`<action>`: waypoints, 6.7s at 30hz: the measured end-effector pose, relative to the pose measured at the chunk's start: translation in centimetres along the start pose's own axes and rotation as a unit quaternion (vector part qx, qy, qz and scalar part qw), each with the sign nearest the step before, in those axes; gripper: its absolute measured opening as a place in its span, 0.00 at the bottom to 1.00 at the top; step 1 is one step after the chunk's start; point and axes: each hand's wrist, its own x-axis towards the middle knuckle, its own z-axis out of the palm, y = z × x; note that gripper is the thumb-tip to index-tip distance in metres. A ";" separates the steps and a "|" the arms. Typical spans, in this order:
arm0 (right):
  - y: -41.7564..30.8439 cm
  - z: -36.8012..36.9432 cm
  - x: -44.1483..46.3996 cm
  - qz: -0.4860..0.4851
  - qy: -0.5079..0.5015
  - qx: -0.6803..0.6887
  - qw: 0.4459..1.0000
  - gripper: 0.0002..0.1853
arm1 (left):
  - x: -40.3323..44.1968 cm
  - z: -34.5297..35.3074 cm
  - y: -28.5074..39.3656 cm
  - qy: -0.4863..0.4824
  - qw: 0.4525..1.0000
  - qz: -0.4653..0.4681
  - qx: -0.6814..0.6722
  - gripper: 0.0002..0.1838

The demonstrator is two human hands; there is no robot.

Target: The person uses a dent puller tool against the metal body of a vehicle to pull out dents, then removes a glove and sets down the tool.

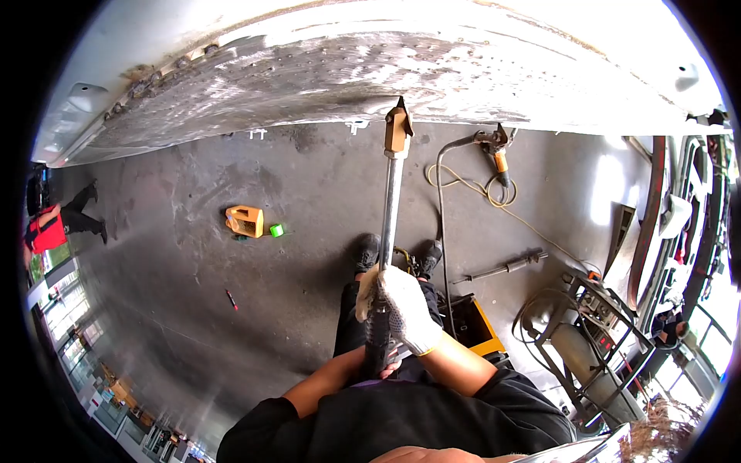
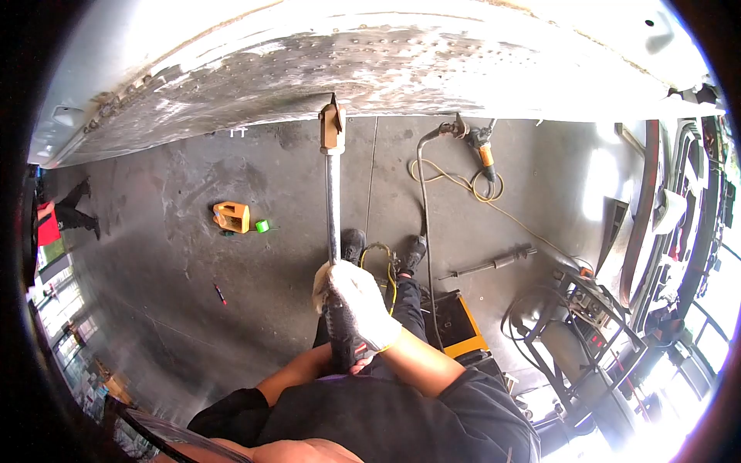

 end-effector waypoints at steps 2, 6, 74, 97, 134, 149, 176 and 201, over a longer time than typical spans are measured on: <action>-0.4 0.3 0.0 -0.004 0.001 -0.023 1.000 0.28 | 0.3 0.0 0.1 0.005 1.000 -0.005 0.005 0.16; -1.3 0.9 0.1 -0.022 0.001 -0.068 0.997 0.29 | 0.7 -1.1 -0.7 0.007 1.000 -0.010 0.024 0.19; -2.0 1.4 0.7 -0.040 0.015 -0.093 0.995 0.31 | 2.2 -1.2 -0.5 0.041 0.991 0.080 -0.101 0.18; -5.9 4.9 2.7 0.023 0.083 -0.168 0.982 0.13 | 1.4 -4.3 -2.7 0.093 0.989 0.067 -0.089 0.27; -2.7 2.2 1.2 -0.005 -0.001 -0.112 0.994 0.28 | 0.8 1.0 -1.6 0.193 0.960 0.198 -0.037 0.20; -3.0 1.8 1.3 0.007 -0.002 -0.104 0.995 0.29 | 0.4 2.7 -1.4 0.244 0.948 0.188 -0.084 0.21; -4.2 1.5 1.8 0.021 0.047 -0.220 0.974 0.12 | 7.2 -3.1 -3.8 0.421 0.781 0.432 -0.163 0.23; -4.0 0.7 3.2 0.024 0.055 -0.209 0.976 0.12 | 7.6 -2.2 -2.8 0.384 0.778 0.462 -0.185 0.22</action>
